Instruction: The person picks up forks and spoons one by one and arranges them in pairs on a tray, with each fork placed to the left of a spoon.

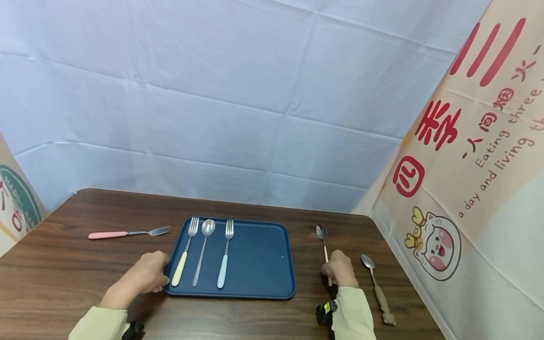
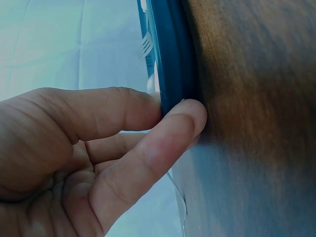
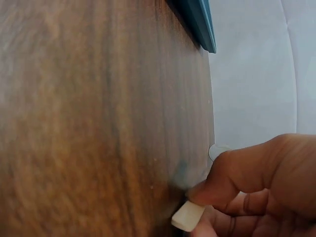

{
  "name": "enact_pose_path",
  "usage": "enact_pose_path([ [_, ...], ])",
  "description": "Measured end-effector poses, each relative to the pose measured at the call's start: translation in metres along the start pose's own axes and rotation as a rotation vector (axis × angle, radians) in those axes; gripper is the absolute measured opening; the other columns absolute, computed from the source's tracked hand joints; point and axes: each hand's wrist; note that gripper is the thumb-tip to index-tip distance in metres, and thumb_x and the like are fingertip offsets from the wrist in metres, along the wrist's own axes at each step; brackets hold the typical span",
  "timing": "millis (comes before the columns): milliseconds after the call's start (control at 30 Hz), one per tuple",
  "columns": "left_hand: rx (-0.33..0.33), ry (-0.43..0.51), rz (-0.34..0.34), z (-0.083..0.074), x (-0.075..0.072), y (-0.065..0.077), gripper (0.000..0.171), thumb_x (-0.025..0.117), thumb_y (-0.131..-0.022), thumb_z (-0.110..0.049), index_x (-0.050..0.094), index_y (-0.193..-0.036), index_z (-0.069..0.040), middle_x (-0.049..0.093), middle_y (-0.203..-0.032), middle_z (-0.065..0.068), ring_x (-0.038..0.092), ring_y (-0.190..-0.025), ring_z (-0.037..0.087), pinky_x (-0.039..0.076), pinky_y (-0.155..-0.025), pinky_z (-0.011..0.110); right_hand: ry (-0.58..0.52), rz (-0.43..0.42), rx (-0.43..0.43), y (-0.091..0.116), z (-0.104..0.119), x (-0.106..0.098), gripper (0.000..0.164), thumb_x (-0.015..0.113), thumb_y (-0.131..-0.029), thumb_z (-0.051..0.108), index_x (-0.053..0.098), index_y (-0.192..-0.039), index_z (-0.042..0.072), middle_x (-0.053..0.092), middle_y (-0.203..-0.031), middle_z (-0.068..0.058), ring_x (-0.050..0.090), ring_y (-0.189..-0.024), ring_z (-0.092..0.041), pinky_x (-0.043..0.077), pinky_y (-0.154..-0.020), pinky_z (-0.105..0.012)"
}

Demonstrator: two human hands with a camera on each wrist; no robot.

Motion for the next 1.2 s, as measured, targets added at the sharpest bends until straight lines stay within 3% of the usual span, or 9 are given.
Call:
enact_pose_path([
  [267,-0.019,-0.006,0.021,0.001,0.001,0.002,0.014,0.059,-0.072,0.012,0.056,-0.086,0.01,0.049,-0.064,0.01,0.051,-0.048,0.017,0.042,-0.044,0.026,0.014,0.017,-0.015,0.002,0.0,0.005,0.017,0.051,-0.077,-0.004,0.048,-0.061,0.001,0.047,-0.06,-0.011,0.048,-0.046,-0.019,0.042,-0.043,-0.026],
  [467,-0.023,-0.01,0.01,0.0,0.001,0.002,0.016,0.059,-0.073,0.012,0.057,-0.088,0.011,0.05,-0.064,0.01,0.051,-0.048,0.016,0.042,-0.044,0.026,-0.022,0.018,-0.03,0.001,-0.001,0.005,0.021,0.048,-0.075,-0.006,0.045,-0.057,0.004,0.043,-0.053,-0.005,0.042,-0.04,-0.015,0.036,-0.038,-0.023],
  [633,-0.024,-0.009,0.008,0.0,0.001,0.002,0.017,0.059,-0.073,0.012,0.056,-0.09,0.012,0.05,-0.064,0.01,0.052,-0.048,0.016,0.043,-0.044,0.026,-0.014,0.019,-0.071,0.004,0.001,-0.002,0.022,0.048,-0.074,-0.006,0.047,-0.054,0.005,0.049,-0.05,-0.006,0.046,-0.04,-0.015,0.041,-0.04,-0.025],
  [867,-0.019,-0.012,0.007,0.0,0.0,0.001,0.017,0.059,-0.073,0.012,0.056,-0.09,0.012,0.05,-0.064,0.01,0.052,-0.047,0.016,0.043,-0.044,0.027,-0.001,0.027,-0.104,0.012,0.015,-0.015,0.032,0.044,-0.076,-0.007,0.036,-0.052,0.013,0.035,-0.046,0.001,0.043,-0.039,-0.013,0.039,-0.042,-0.027],
  [1067,-0.024,-0.003,0.015,0.0,0.0,0.0,0.017,0.06,-0.074,0.011,0.057,-0.091,0.012,0.05,-0.065,0.01,0.051,-0.048,0.016,0.043,-0.045,0.027,-0.009,0.032,-0.093,0.015,0.023,-0.019,0.03,0.044,-0.078,-0.006,0.035,-0.055,0.012,0.032,-0.049,0.002,0.041,-0.041,-0.012,0.041,-0.045,-0.028],
  [1200,-0.026,0.004,0.018,-0.001,-0.001,0.0,0.019,0.06,-0.074,0.011,0.057,-0.092,0.012,0.05,-0.066,0.011,0.051,-0.049,0.017,0.043,-0.045,0.027,-0.009,0.03,-0.091,0.017,0.026,-0.019,0.023,0.046,-0.077,-0.006,0.04,-0.06,0.008,0.038,-0.054,-0.002,0.045,-0.043,-0.015,0.044,-0.046,-0.03],
])
Point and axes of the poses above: each hand's wrist, its own y-axis away from the middle knuckle, its own x-axis out of the palm, z = x × y
